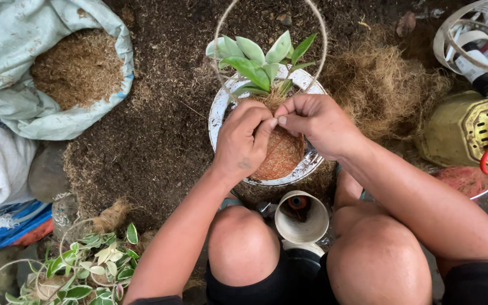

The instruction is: The person arranges a small plant into a coconut husk planter, securing it with twine and adjusting the leaves. They then use scissors to trim excess twine from the finished arrangement.

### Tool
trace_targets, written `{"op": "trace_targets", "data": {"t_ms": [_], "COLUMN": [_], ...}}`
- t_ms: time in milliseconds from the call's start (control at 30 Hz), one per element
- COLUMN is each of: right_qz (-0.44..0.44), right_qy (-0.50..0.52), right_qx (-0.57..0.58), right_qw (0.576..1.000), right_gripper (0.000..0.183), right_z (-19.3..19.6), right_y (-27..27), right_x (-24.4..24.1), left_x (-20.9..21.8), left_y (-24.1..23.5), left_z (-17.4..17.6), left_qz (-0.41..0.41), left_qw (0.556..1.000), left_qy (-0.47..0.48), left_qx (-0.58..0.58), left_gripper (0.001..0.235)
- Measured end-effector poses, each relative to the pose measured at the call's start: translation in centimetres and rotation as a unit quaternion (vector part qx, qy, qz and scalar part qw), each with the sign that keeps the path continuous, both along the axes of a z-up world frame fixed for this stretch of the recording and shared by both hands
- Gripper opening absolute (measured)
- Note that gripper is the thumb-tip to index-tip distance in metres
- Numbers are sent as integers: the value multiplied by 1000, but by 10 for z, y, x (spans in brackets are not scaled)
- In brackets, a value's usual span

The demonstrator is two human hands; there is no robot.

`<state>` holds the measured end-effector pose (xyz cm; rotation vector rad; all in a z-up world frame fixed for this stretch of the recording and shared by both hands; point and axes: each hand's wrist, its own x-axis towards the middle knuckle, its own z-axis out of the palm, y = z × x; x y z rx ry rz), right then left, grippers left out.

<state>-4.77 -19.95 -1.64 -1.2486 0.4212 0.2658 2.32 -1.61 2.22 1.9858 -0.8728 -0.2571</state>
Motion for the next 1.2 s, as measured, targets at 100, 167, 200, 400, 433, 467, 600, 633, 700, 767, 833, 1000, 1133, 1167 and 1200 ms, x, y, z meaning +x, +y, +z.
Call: {"op": "trace_targets", "data": {"t_ms": [100,167,200,400,433,467,600,633,700,767,833,1000,1133,1167,1200], "right_qz": [-30,-41,-46,-17,-10,-3,7,18,41,56,65,75,32,26,19], "right_qy": [7,-37,-58,-230,-229,-228,-253,-252,-251,-269,-274,-267,-277,-245,-211], "right_qx": [-49,-119,-154,-421,-438,-454,-512,-537,-585,-604,-610,-567,-387,-316,-242], "right_qw": [998,991,985,877,869,861,821,805,771,748,740,776,879,916,947], "right_gripper": [10,11,12,11,12,12,13,14,15,13,11,13,10,7,6], "right_z": [5,8,9,18,19,20,27,29,37,47,58,70,60,55,49], "right_y": [4,6,7,9,8,9,7,7,4,-1,-7,-8,0,2,3], "right_x": [-4,-7,-9,-16,-16,-16,-16,-17,-19,-17,-16,-17,-14,-12,-10], "left_x": [0,-1,-2,-4,-2,-2,-2,-4,-7,-8,-9,-11,-12,-12,-12], "left_y": [-4,-3,-2,0,0,0,-2,-2,-3,-5,-6,-10,-12,-11,-11], "left_z": [-3,-5,-6,-12,-13,-14,-14,-15,-15,-15,-15,-15,-15,-15,-15], "left_qz": [9,18,16,19,23,26,25,23,24,28,28,36,41,41,41], "left_qw": [999,998,998,998,997,995,995,995,995,995,995,997,996,996,996], "left_qy": [-34,-48,-50,-57,-49,-41,-73,-74,-78,-84,-86,-62,-67,-65,-65], "left_qx": [-12,-25,-25,30,59,88,65,60,49,37,34,41,42,45,50], "left_gripper": [6,5,5,7,7,7,8,8,9,11,12,11,12,12,11]}}
